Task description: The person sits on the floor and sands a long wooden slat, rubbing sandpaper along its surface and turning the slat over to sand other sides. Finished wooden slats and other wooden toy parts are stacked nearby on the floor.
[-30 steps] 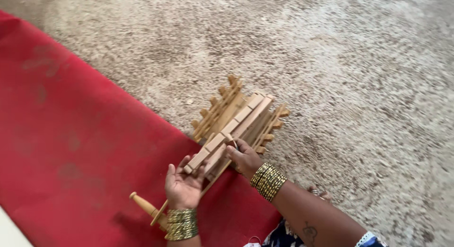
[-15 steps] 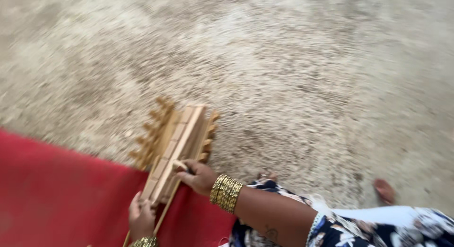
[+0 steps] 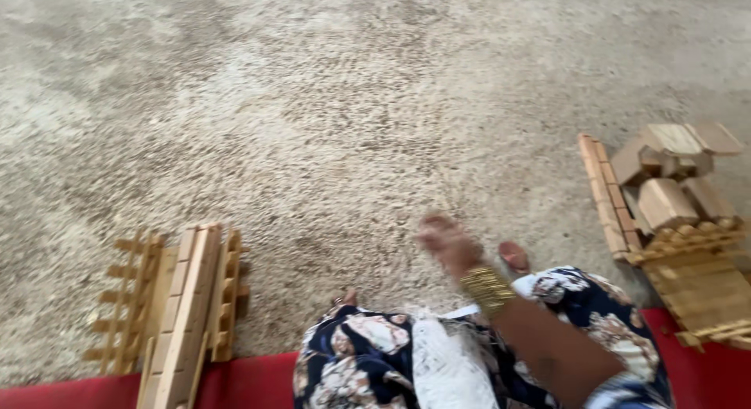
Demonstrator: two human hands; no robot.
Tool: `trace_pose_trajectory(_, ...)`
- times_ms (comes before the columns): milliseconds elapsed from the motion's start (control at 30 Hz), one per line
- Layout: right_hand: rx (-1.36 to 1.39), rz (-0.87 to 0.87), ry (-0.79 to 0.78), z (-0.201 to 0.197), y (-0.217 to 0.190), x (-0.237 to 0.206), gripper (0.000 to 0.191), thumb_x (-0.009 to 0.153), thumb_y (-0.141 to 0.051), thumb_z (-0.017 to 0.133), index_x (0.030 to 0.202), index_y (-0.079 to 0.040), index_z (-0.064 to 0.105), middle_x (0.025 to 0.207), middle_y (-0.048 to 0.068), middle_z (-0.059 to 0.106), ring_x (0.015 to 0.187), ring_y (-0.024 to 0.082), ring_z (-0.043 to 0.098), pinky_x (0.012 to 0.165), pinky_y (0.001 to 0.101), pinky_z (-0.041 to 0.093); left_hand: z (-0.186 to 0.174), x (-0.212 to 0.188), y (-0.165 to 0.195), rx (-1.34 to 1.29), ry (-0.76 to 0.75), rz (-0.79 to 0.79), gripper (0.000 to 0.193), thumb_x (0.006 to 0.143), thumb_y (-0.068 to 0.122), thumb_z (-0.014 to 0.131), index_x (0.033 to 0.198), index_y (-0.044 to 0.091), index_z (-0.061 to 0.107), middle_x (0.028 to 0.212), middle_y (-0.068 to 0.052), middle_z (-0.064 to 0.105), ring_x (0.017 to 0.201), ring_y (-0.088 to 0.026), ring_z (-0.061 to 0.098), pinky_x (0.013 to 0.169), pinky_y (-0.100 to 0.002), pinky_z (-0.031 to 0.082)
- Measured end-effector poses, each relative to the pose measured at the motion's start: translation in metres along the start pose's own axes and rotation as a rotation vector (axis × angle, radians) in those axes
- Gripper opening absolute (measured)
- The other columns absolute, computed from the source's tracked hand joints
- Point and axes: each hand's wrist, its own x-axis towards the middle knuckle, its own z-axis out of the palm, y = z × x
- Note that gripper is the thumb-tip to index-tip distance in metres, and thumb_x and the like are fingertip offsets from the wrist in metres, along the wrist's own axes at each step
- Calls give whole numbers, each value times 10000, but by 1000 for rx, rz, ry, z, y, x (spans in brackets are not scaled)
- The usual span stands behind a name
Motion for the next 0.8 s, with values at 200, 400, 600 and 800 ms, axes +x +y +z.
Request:
trace_pose_trajectory(200,851,147,687,-202,3,-43,123,1013,-218,591,1130,-187,616,1031,36,689,878,195,676,764,347,576,56,-3,59,-66,162,162,642,843,157,675,1433,41,450,1241,-142,553,767,-199,638,601,-357,511)
trace_pose_trajectory(400,904,51,786,-227,-7,-42,126,1010,-261,629,1123,-208,638,954,23,697,751,180,662,622,331,543,144,-17,147,-727,-438,417,709,811,146,692,1460,62,419,1390,-119,513,817,-169,636,630,-335,507)
trace_pose_trajectory(600,471,22,801,-248,7,-36,218,1060,-298,642,1065,-80,651,846,-25,632,708,95,553,582,253,446,252,-207,248,-324,-1105,679,607,853,253,674,1410,80,506,1568,-64,408,852,-160,665,694,-331,549)
trace_pose_trajectory(800,-3,142,956,-265,31,-39,232,926,-226,693,1032,-21,719,815,11,674,718,95,589,659,253,505,344,-340,319,-314,-1514,494,583,895,267,665,1433,99,518,1261,-148,653,1006,-198,683,839,-351,559)
